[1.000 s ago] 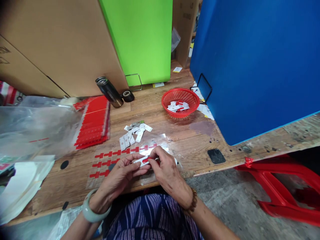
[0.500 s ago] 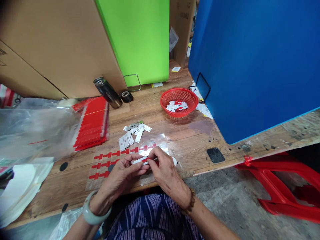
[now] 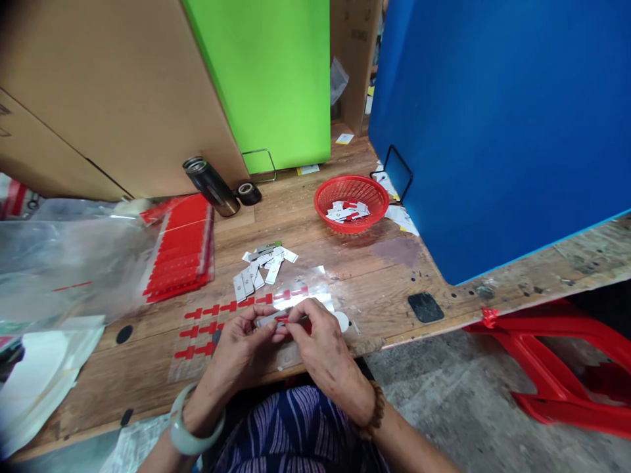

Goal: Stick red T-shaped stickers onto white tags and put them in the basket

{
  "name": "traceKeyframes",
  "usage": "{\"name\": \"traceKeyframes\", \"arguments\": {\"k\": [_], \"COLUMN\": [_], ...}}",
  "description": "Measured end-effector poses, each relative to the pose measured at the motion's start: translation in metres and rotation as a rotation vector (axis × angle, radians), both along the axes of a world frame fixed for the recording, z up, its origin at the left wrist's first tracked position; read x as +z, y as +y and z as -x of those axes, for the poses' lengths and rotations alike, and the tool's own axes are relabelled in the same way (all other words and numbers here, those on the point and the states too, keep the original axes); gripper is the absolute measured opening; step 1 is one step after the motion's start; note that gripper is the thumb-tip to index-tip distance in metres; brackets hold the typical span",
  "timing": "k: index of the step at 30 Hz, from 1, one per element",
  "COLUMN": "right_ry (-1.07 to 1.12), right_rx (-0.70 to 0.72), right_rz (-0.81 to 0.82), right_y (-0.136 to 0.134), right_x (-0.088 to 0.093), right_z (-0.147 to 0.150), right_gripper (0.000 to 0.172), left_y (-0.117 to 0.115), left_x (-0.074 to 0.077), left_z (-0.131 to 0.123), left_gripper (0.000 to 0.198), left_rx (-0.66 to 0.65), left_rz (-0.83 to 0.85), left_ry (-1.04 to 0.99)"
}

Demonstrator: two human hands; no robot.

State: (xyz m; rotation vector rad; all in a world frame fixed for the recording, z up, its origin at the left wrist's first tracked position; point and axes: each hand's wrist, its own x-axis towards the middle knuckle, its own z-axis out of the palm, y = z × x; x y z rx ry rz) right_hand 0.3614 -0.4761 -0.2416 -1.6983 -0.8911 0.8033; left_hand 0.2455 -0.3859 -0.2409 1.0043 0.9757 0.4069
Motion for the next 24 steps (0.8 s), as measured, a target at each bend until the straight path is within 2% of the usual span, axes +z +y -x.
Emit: {"name": "traceKeyframes", "arguments": {"k": [5, 13, 24], "right_ry": [-0.075, -0.06, -0.122], "right_rx": [-0.015, 0.022, 0.025], "right_rz": [-0.058, -0.021, 0.032], "right_y": [-0.0003, 0.001, 0.0088], "right_x": [0.0031, 0.0, 0.0012], "right_z": [-0.0003, -0.0039, -0.0026], "right_gripper": [0.012, 0.013, 0.013], "left_y": [0.0002, 0.0033, 0.0027], "left_x": [0.0015, -0.0015, -0.0013], "left_z": [0.0004, 0.0058, 0.0078], "left_gripper": [0.032, 0.036, 0.039], "left_rx": [-0.001, -0.059, -0.038], "left_rz": [0.007, 0.1, 0.134], "left_ry": [0.002, -0.018, -0.015]}}
